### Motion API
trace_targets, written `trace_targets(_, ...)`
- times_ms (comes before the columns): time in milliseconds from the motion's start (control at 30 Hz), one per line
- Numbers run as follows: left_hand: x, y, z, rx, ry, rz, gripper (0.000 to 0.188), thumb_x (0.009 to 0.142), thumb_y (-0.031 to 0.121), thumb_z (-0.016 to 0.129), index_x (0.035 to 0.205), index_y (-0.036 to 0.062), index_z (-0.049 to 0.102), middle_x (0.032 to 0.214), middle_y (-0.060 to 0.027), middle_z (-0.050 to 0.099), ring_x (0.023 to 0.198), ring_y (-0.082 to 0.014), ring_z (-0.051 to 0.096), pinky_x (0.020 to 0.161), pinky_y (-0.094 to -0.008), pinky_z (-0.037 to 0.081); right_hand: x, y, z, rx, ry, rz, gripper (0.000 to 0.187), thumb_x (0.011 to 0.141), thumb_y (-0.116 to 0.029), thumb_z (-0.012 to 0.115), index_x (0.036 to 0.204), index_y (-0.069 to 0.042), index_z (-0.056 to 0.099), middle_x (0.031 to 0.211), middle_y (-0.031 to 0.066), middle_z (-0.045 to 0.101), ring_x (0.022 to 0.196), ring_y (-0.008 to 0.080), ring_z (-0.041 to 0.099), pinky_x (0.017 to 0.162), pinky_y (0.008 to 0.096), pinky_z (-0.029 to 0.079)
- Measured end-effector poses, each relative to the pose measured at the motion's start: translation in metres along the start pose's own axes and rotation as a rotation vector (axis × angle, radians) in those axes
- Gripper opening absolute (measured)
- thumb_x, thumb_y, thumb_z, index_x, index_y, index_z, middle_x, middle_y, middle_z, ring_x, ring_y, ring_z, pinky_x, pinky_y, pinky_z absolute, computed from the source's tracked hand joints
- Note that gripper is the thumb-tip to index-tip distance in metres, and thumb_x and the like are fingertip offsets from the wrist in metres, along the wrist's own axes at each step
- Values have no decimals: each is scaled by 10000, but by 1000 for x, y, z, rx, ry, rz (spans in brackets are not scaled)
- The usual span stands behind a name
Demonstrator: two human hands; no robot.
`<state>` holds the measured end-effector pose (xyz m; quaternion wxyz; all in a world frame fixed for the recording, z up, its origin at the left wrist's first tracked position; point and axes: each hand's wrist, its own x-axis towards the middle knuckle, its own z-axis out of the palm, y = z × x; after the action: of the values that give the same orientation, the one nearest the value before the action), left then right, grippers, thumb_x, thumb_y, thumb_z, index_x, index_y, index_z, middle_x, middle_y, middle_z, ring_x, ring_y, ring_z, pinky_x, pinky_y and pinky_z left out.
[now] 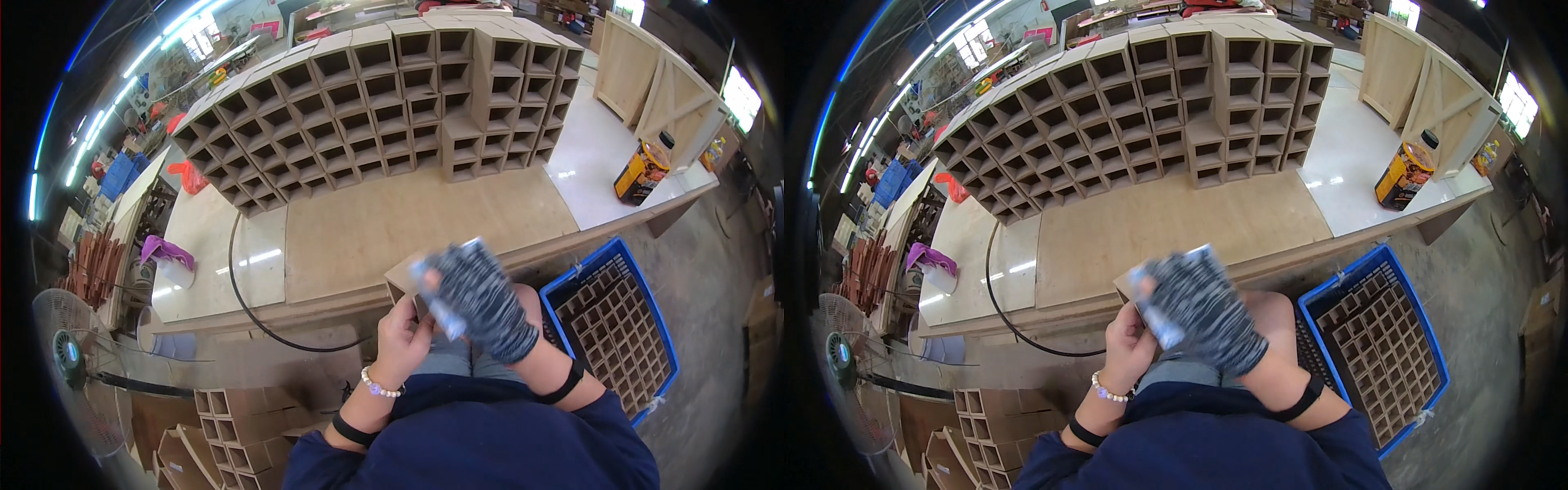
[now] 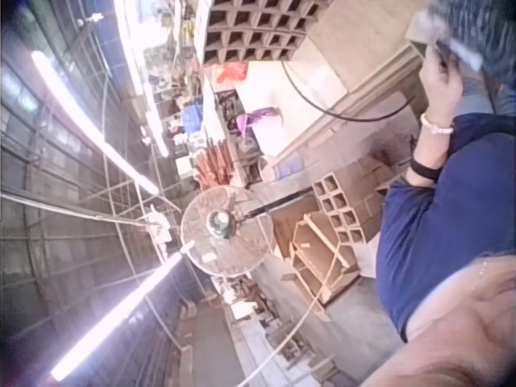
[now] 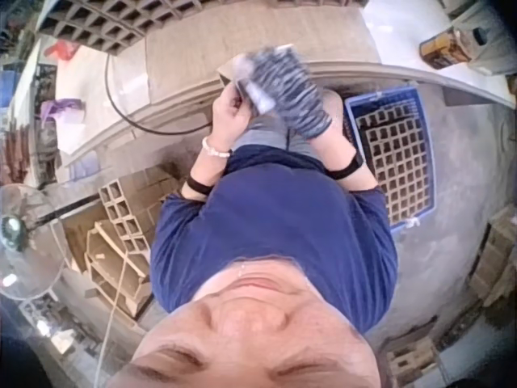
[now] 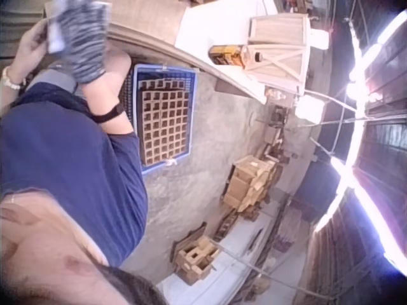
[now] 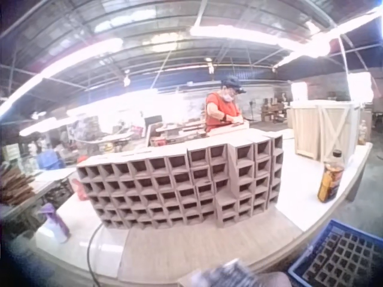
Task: The recorder is sanding small wooden blocks individually using a piece of sandpaper and placing them into a large grid-like wooden organizer.
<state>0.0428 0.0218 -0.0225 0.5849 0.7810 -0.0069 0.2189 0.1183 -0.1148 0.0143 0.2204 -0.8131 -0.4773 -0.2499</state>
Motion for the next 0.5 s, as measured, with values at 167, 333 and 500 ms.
trace_targets(167,-6,11,-4,-552,53,-138,304,779,-38,524,1079,-20,477,1004,-89,576,914,-158,560,797,-256,428,-10,33,8,-91,-188,282,469,730,-273,546,1164,-113,466,1205,97,454,1129,272,404,963,427,270)
trace_targets(333,1,14,-15,-1042,43,-161,355,824,210,551,1113,18,477,1077,-91,545,1022,-204,506,900,-356,377,-21,43,0,135,148,280,506,679,97,470,1166,-37,463,1108,165,515,1019,287,502,897,363,373)
trace_targets(500,5,2,-19,-1474,126,-488,515,816,478,440,1078,42,524,1055,-101,561,992,-258,521,870,-403,397,-31,43,3,395,162,395,573,639,161,382,1176,-28,452,1153,157,488,1092,269,455,947,325,334)
